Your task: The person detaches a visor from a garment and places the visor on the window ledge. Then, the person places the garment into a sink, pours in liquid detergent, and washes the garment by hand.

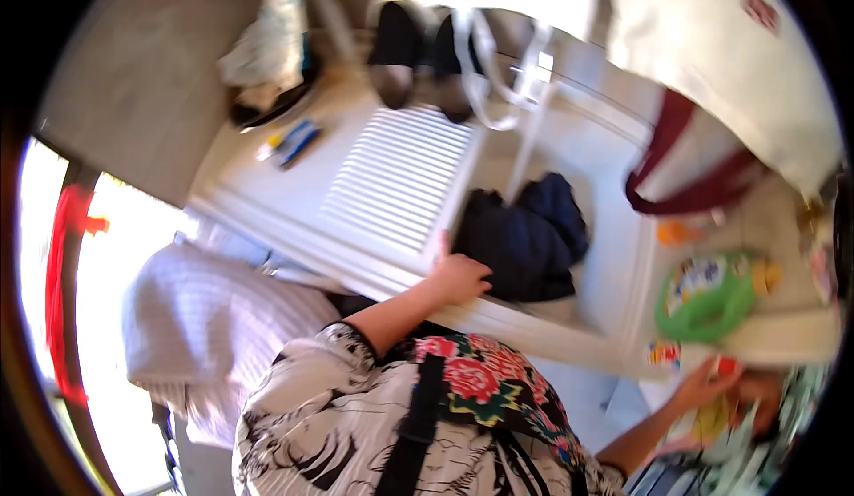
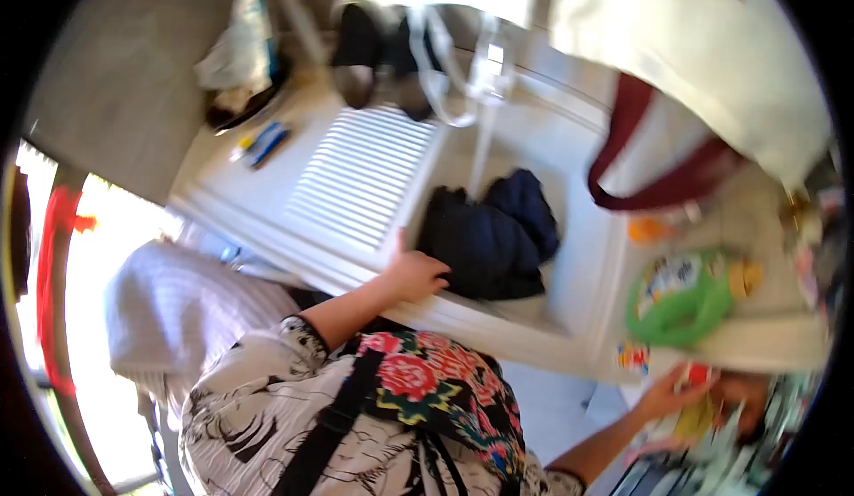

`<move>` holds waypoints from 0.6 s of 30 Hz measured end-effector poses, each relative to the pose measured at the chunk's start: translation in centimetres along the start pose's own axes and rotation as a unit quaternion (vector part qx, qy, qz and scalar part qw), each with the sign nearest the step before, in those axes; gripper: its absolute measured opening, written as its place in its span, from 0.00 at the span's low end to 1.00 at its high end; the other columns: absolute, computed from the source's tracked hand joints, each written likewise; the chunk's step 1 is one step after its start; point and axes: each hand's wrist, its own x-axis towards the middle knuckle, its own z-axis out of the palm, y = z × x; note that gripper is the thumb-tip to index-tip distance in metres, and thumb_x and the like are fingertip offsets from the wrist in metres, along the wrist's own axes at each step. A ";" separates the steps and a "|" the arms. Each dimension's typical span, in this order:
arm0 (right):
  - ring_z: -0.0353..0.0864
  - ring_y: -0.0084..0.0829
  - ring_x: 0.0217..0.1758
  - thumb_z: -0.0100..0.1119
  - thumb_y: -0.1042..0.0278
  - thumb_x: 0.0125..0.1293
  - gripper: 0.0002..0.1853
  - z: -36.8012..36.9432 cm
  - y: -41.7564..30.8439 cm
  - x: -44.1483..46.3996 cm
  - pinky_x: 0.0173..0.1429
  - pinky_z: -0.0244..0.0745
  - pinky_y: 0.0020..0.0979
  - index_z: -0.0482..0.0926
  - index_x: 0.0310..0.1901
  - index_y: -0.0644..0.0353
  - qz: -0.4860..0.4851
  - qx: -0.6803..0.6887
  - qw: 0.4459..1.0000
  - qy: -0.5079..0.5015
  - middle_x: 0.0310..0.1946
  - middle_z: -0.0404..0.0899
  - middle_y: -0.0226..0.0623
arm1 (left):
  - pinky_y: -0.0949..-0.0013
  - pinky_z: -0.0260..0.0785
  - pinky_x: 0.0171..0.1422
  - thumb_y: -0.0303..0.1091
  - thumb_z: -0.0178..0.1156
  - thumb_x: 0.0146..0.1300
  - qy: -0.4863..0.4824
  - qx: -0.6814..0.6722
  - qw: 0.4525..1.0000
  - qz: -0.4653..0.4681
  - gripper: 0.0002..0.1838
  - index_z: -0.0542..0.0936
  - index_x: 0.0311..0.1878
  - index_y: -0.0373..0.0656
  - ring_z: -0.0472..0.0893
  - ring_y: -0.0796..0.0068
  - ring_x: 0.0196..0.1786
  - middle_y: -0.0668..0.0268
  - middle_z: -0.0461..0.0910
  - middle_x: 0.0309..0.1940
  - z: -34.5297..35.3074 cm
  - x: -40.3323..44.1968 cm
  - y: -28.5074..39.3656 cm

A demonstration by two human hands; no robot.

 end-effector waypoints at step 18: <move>0.65 0.51 0.59 0.66 0.56 0.58 0.25 -2.1 -2.9 0.6 0.57 0.66 0.49 0.71 0.52 0.63 -0.020 -0.024 0.999 0.008 0.52 0.72 0.48 | 0.75 0.70 0.46 0.33 0.56 0.58 0.614 -0.355 0.700 -0.084 0.11 0.81 0.43 0.42 0.80 0.79 0.41 0.66 0.83 0.38 -27.8 -2.3 -25.2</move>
